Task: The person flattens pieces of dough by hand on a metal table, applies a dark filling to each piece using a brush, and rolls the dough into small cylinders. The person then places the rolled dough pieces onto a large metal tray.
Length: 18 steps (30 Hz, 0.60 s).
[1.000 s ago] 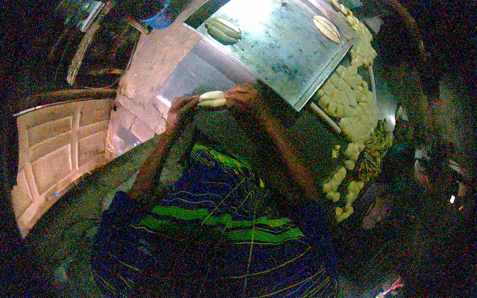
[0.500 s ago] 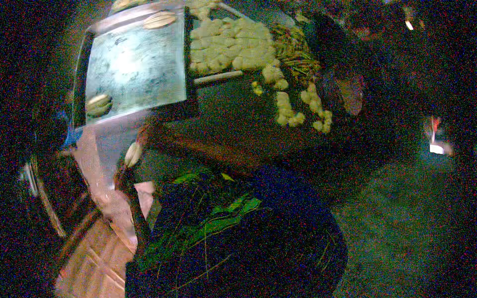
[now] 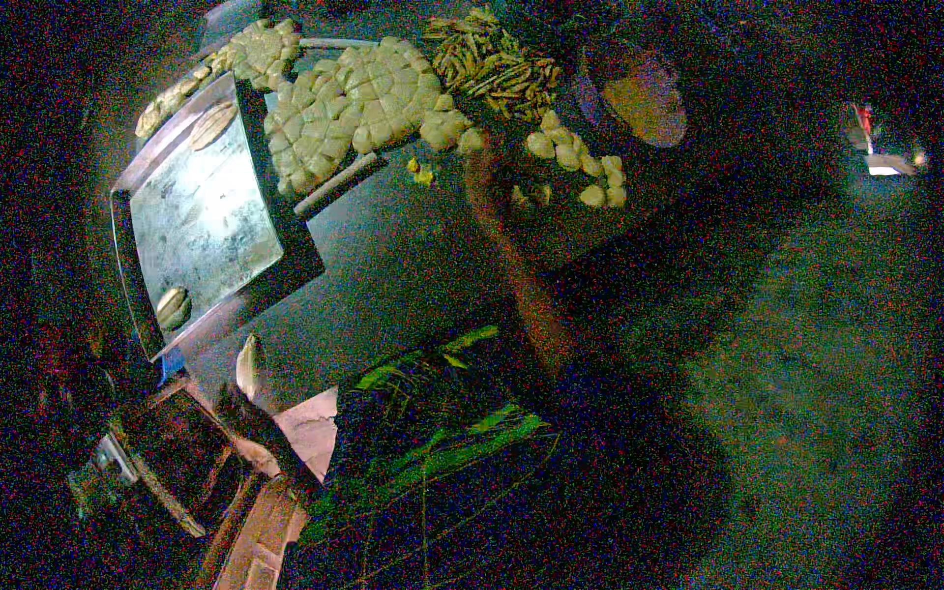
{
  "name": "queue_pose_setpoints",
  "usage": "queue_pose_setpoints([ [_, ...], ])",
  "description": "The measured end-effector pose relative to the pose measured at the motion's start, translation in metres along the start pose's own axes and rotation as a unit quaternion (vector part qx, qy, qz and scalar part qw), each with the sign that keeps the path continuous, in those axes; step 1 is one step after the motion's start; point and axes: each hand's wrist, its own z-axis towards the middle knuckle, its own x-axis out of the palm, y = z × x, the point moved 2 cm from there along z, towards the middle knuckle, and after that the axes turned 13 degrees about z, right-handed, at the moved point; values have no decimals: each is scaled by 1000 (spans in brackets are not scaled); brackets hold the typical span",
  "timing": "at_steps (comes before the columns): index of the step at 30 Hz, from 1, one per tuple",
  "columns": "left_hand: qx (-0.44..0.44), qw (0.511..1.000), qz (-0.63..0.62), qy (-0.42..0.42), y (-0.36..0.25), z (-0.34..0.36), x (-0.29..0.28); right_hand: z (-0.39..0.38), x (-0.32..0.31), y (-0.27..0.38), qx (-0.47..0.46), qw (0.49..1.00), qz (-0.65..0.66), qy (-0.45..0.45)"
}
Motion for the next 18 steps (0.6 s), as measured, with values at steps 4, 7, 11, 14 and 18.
queue_pose_setpoints([
  [4,103,990,-71,69,-116,-2,47,54,-1,-53,181,926,244,222],
  [7,108,977,-119,138,-173,-25,70,70,-16,-13,108,958,54,258],
  [11,119,970,-101,186,-235,-59,65,96,-34,-32,161,929,49,331],
  [14,-36,949,-150,276,-228,-87,68,124,-67,-47,69,971,-30,229],
  [18,-96,940,-192,264,-205,-115,86,119,-84,5,139,969,55,199],
])
